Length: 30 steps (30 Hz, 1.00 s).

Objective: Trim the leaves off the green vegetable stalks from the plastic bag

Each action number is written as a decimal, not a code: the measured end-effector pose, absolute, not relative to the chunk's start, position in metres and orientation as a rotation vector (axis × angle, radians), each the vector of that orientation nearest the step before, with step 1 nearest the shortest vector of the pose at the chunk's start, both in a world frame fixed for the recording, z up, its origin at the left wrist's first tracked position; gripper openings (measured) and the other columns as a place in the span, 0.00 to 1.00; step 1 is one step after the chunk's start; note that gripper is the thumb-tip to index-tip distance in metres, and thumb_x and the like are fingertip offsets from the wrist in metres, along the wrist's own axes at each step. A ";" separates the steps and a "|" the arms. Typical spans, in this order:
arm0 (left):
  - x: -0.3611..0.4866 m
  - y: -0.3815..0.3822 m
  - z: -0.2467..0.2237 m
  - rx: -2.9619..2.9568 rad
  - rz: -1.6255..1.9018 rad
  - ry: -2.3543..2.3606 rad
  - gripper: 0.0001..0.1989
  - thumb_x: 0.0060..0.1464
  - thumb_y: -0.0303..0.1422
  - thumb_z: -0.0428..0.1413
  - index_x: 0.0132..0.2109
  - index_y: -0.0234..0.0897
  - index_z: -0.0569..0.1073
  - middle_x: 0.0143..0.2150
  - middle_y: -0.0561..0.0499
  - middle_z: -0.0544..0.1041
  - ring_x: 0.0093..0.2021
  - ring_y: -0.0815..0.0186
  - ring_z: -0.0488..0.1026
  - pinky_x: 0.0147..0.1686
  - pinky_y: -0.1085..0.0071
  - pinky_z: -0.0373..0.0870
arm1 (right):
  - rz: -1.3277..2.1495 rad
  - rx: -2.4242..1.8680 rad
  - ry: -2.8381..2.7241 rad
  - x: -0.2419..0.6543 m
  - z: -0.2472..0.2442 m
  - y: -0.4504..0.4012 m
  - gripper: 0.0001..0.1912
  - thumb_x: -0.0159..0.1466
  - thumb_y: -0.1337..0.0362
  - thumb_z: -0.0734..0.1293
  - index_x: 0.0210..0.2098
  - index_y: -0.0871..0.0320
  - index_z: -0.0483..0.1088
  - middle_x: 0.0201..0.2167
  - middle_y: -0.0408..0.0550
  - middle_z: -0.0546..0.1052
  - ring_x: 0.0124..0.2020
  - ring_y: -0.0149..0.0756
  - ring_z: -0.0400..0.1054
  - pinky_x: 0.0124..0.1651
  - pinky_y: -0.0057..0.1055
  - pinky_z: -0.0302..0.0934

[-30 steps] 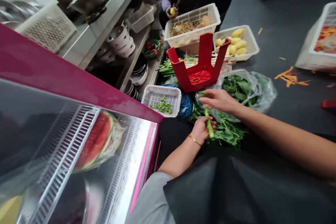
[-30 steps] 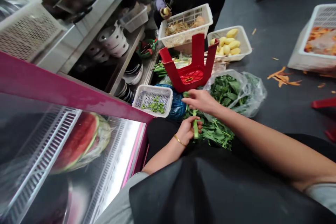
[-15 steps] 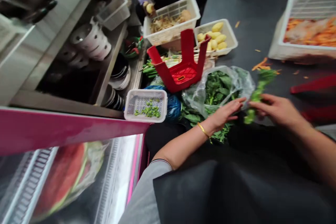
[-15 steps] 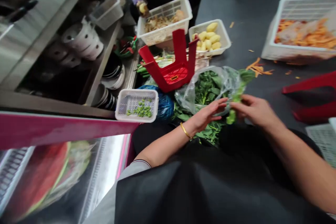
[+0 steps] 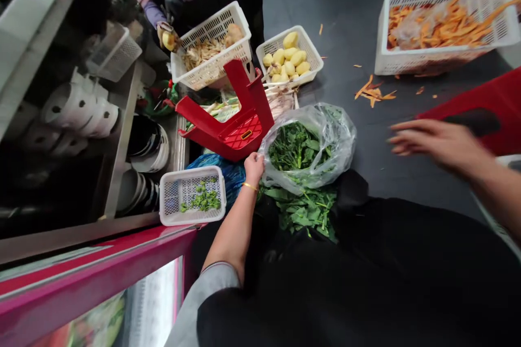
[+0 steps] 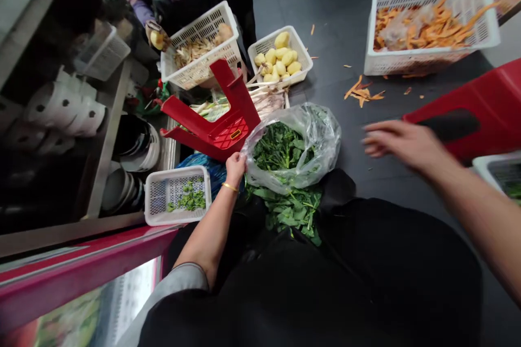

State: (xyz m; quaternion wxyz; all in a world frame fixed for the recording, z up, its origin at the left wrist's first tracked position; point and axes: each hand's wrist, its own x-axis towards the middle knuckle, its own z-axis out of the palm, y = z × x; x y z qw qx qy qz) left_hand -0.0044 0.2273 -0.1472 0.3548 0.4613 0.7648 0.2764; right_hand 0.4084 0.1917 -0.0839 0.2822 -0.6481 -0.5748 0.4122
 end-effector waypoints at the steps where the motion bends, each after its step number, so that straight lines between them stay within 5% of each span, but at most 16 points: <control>1: -0.012 0.228 -0.145 1.183 0.733 1.971 0.10 0.52 0.36 0.53 0.26 0.36 0.66 0.19 0.56 0.64 0.20 0.70 0.64 0.24 0.74 0.62 | 1.298 -1.671 -1.683 0.375 -0.106 0.213 0.17 0.64 0.55 0.62 0.46 0.59 0.71 0.31 0.52 0.78 0.30 0.36 0.73 0.35 0.34 0.67; 3: -0.030 0.229 -0.135 1.162 0.777 1.938 0.13 0.53 0.38 0.52 0.24 0.37 0.63 0.17 0.58 0.61 0.18 0.73 0.59 0.20 0.77 0.58 | 1.473 -1.593 -2.062 0.308 -0.146 0.251 0.22 0.60 0.55 0.66 0.51 0.59 0.69 0.34 0.53 0.78 0.34 0.41 0.74 0.40 0.37 0.66; 5: -0.046 0.229 -0.122 1.067 0.877 1.805 0.14 0.50 0.41 0.55 0.24 0.37 0.63 0.16 0.60 0.59 0.16 0.74 0.56 0.17 0.77 0.54 | 1.224 -1.713 -2.358 0.249 -0.183 0.285 0.35 0.55 0.54 0.70 0.58 0.61 0.63 0.43 0.59 0.76 0.43 0.49 0.72 0.47 0.40 0.63; 9: -0.057 0.230 -0.104 1.027 0.914 1.670 0.15 0.49 0.42 0.58 0.26 0.37 0.64 0.16 0.60 0.62 0.16 0.75 0.56 0.16 0.78 0.52 | 1.126 -2.046 -2.236 0.161 -0.246 0.329 0.51 0.55 0.42 0.68 0.66 0.66 0.48 0.60 0.71 0.60 0.59 0.59 0.58 0.56 0.45 0.56; 12: -0.056 0.231 -0.100 1.028 0.915 1.645 0.14 0.51 0.41 0.58 0.28 0.37 0.66 0.17 0.60 0.62 0.16 0.75 0.56 0.17 0.78 0.51 | 1.156 -2.165 -2.011 0.109 -0.283 0.333 0.47 0.57 0.39 0.64 0.65 0.63 0.51 0.62 0.69 0.57 0.60 0.60 0.54 0.56 0.50 0.54; 18: -0.060 0.230 -0.098 1.012 0.903 1.624 0.13 0.53 0.41 0.57 0.29 0.37 0.66 0.18 0.59 0.63 0.18 0.75 0.57 0.19 0.78 0.53 | 0.907 -1.998 -2.117 0.083 -0.318 0.319 0.26 0.62 0.56 0.62 0.54 0.67 0.65 0.56 0.70 0.65 0.59 0.60 0.54 0.59 0.51 0.48; 21: -0.061 0.229 -0.096 0.999 0.975 1.634 0.13 0.52 0.41 0.58 0.29 0.37 0.66 0.19 0.59 0.63 0.18 0.74 0.57 0.19 0.77 0.54 | 0.917 -1.895 -2.164 0.122 -0.314 0.312 0.25 0.62 0.57 0.61 0.54 0.66 0.64 0.56 0.66 0.66 0.58 0.53 0.55 0.59 0.44 0.52; 30: -0.062 0.232 -0.114 1.139 1.079 1.680 0.10 0.53 0.38 0.55 0.29 0.37 0.66 0.19 0.58 0.63 0.20 0.72 0.60 0.23 0.76 0.58 | 0.534 -1.746 -1.920 0.209 -0.253 0.248 0.13 0.62 0.59 0.56 0.42 0.59 0.64 0.39 0.60 0.68 0.46 0.51 0.61 0.51 0.47 0.58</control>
